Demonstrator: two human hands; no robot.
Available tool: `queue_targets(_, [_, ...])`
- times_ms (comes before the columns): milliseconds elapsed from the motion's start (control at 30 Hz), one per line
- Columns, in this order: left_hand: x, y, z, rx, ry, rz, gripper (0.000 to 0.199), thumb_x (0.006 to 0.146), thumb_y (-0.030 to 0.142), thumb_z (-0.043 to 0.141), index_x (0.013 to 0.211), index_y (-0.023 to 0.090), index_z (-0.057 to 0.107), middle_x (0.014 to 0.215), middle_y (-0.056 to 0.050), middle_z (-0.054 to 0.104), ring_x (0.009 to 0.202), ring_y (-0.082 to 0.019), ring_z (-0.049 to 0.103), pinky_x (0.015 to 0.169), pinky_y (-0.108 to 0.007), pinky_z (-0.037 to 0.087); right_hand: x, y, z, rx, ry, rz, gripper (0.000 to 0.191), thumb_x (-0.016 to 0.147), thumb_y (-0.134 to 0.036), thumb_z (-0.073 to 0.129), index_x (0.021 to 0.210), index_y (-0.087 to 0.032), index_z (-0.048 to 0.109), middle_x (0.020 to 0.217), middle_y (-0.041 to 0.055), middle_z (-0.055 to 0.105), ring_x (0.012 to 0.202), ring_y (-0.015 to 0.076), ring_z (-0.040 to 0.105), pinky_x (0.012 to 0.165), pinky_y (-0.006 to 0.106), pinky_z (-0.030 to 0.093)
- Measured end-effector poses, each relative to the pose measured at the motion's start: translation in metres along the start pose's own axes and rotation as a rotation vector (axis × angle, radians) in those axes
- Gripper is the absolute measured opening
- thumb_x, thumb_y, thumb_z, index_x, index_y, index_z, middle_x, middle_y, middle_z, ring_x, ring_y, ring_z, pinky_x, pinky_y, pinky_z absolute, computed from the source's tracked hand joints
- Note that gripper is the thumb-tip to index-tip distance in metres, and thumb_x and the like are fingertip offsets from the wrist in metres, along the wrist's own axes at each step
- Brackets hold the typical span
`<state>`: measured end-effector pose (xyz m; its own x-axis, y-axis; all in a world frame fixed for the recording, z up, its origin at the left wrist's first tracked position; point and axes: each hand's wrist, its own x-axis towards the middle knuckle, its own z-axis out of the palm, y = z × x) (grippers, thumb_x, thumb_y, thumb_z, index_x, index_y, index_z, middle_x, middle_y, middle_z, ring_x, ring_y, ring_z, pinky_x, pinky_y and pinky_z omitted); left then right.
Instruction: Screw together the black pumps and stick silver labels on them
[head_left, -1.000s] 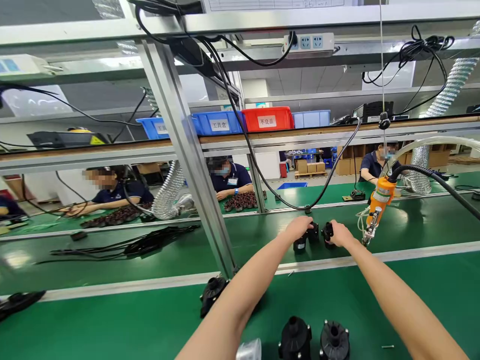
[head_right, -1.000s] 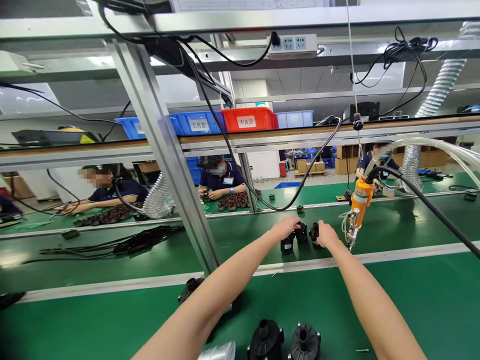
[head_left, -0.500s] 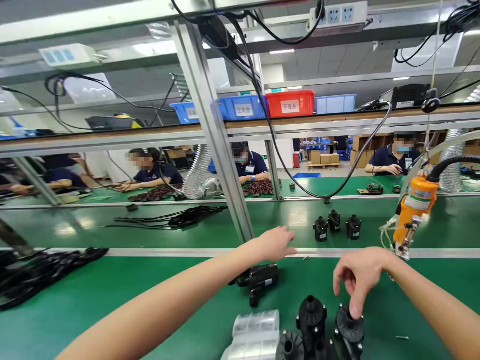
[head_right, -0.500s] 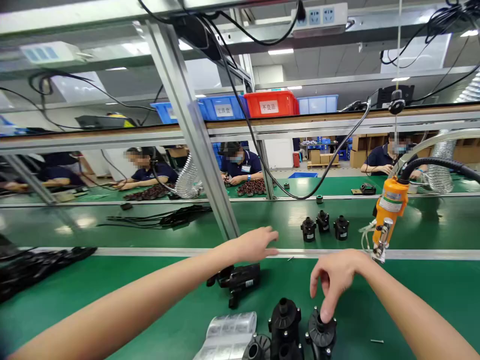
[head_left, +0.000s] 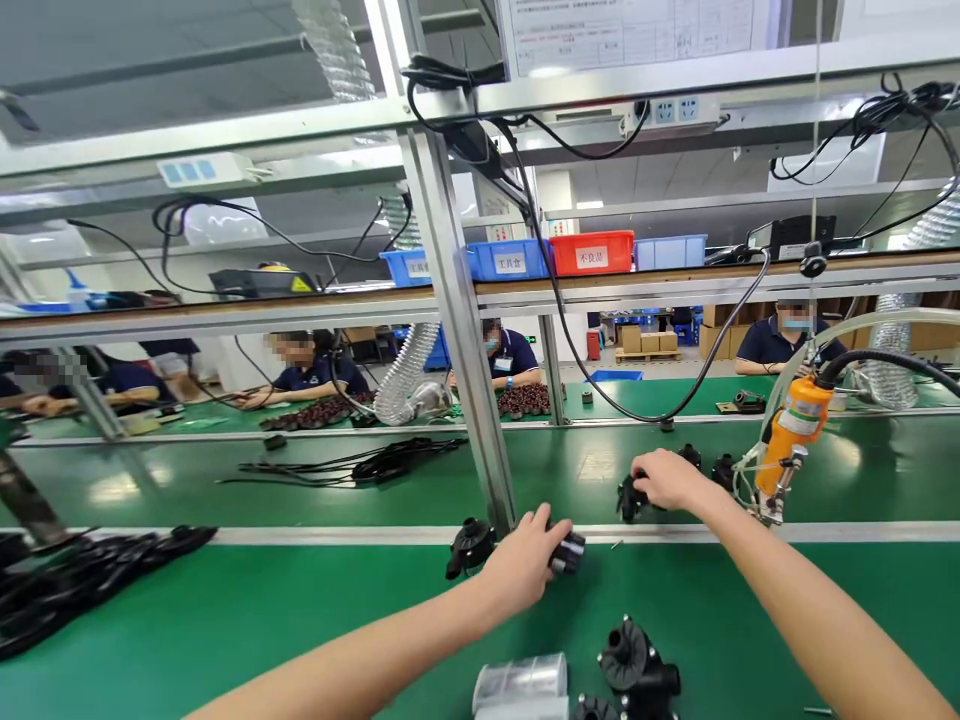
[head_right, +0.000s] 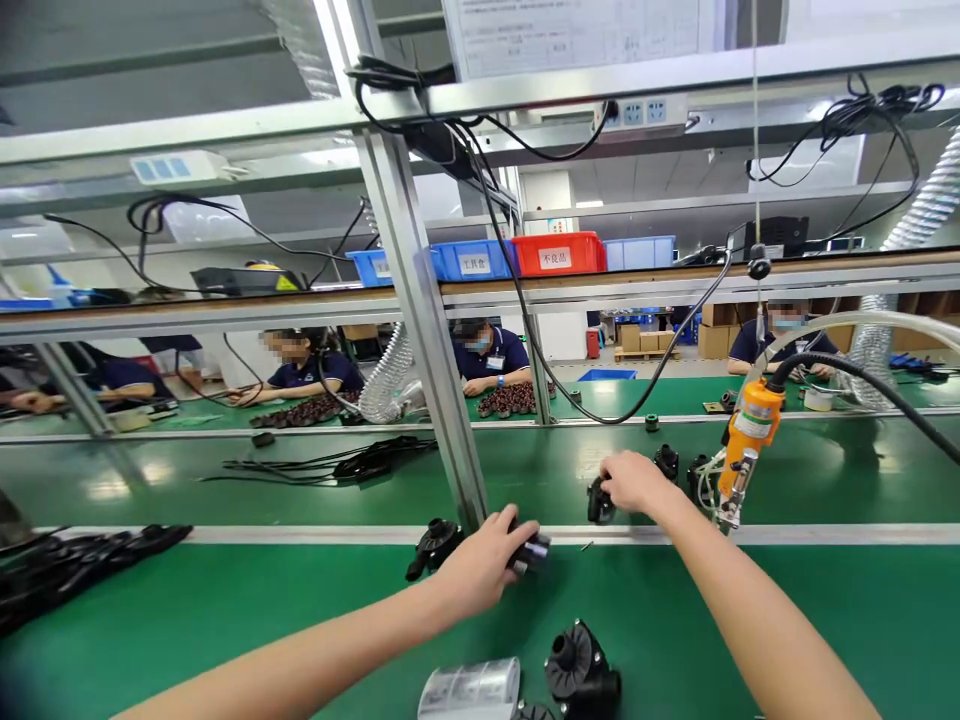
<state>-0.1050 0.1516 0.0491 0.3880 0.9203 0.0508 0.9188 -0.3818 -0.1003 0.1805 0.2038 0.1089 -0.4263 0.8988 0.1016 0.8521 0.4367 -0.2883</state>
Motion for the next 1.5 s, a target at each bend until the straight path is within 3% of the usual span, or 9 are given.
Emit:
queue_targets(133, [0.081, 0.016, -0.03, 0.076, 0.12, -0.001, 0.064, 0.08, 0.005, 0.068, 0.139, 0.022, 0.052, 0.14, -0.019, 0.054, 0.129, -0.037, 0.049, 0.097, -0.046, 0.053, 0.033, -0.001, 0.007, -0.08, 0.02, 0.085, 0.026, 0.103, -0.033, 0.067, 0.121, -0.015, 0.067, 0.126, 0.0103, 0.065, 0.116, 0.0257, 0.064, 0.103, 0.048, 0.053])
queue_targets(267, [0.153, 0.044, -0.024, 0.08, 0.117, 0.047, 0.036, 0.095, 0.022, 0.066, 0.13, 0.018, 0.059, 0.136, -0.014, 0.058, 0.129, -0.034, 0.051, 0.102, -0.051, 0.051, 0.031, 0.002, 0.002, -0.064, -0.016, 0.103, 0.03, 0.104, -0.035, 0.066, 0.125, -0.014, 0.065, 0.131, 0.0121, 0.062, 0.12, 0.0275, 0.062, 0.104, 0.051, 0.051])
queue_targets(433, [0.193, 0.07, -0.002, -0.006, 0.082, 0.171, 0.051, 0.093, 0.028, 0.07, 0.141, 0.02, 0.053, 0.14, -0.013, 0.057, 0.128, -0.033, 0.055, 0.106, -0.052, 0.049, -0.009, 0.0, -0.015, 0.115, -0.352, -0.104, 0.034, 0.092, -0.049, 0.076, 0.113, -0.022, 0.078, 0.107, 0.002, 0.075, 0.096, 0.0194, 0.069, 0.08, 0.024, 0.053])
queue_targets(600, [0.172, 0.071, -0.013, -0.093, 0.081, 0.19, 0.098, 0.075, 0.027, 0.082, 0.158, 0.024, 0.031, 0.157, -0.018, 0.041, 0.141, -0.039, 0.043, 0.112, -0.051, 0.044, -0.055, -0.002, 0.007, 0.326, -0.805, -0.222, 0.061, 0.053, -0.047, 0.098, 0.108, -0.025, 0.082, 0.08, -0.0056, 0.072, 0.063, 0.0116, 0.059, 0.052, 0.018, 0.04])
queue_targets(800, [0.05, 0.007, -0.031, -0.052, 0.007, -0.041, 0.054, 0.078, 0.047, 0.078, 0.125, 0.024, 0.066, 0.129, -0.016, 0.06, 0.127, -0.039, 0.055, 0.105, -0.052, 0.051, -0.079, -0.007, 0.041, 0.438, -0.57, -0.179, 0.031, 0.061, -0.017, 0.073, 0.092, -0.018, 0.081, 0.073, -0.0028, 0.068, 0.062, 0.0112, 0.058, 0.055, 0.018, 0.037])
queue_targets(933, [-0.034, -0.051, -0.025, -0.022, -0.054, -0.377, 0.07, 0.056, 0.038, 0.094, 0.116, 0.013, 0.068, 0.121, -0.028, 0.059, 0.117, -0.055, 0.058, 0.087, -0.067, 0.054, -0.072, -0.004, 0.043, 0.453, -0.411, -0.223, 0.029, 0.068, -0.021, 0.069, 0.096, -0.016, 0.078, 0.086, 0.0025, 0.072, 0.079, 0.0179, 0.065, 0.065, 0.021, 0.044])
queue_targets(1067, [-0.065, -0.08, -0.017, -0.138, -0.059, -0.418, 0.064, 0.071, 0.033, 0.085, 0.128, 0.023, 0.057, 0.117, -0.013, 0.065, 0.101, -0.033, 0.071, 0.089, -0.044, 0.058, -0.033, 0.004, 0.036, 0.307, -0.144, -0.25, 0.022, 0.092, -0.029, 0.059, 0.101, -0.014, 0.073, 0.092, 0.0073, 0.073, 0.085, 0.0213, 0.068, 0.074, 0.026, 0.049])
queue_targets(1267, [-0.03, -0.047, -0.007, -0.21, 0.027, -0.321, 0.045, 0.08, 0.011, 0.068, 0.12, 0.025, 0.052, 0.117, -0.009, 0.063, 0.104, -0.028, 0.071, 0.091, -0.036, 0.054, 0.022, 0.003, 0.024, 0.038, 0.12, 0.1, 0.02, 0.105, -0.025, 0.056, 0.113, -0.013, 0.069, 0.112, 0.0138, 0.071, 0.107, 0.0248, 0.067, 0.095, 0.037, 0.051])
queue_targets(1500, [0.104, 0.043, -0.027, -0.271, 0.076, -0.165, 0.042, 0.095, 0.023, 0.065, 0.135, 0.022, 0.052, 0.131, -0.013, 0.06, 0.108, -0.029, 0.068, 0.098, -0.047, 0.054, 0.02, 0.022, 0.014, 0.032, 0.054, 0.202, 0.037, 0.104, -0.035, 0.066, 0.134, -0.015, 0.061, 0.128, 0.0113, 0.064, 0.116, 0.0269, 0.064, 0.103, 0.05, 0.052])
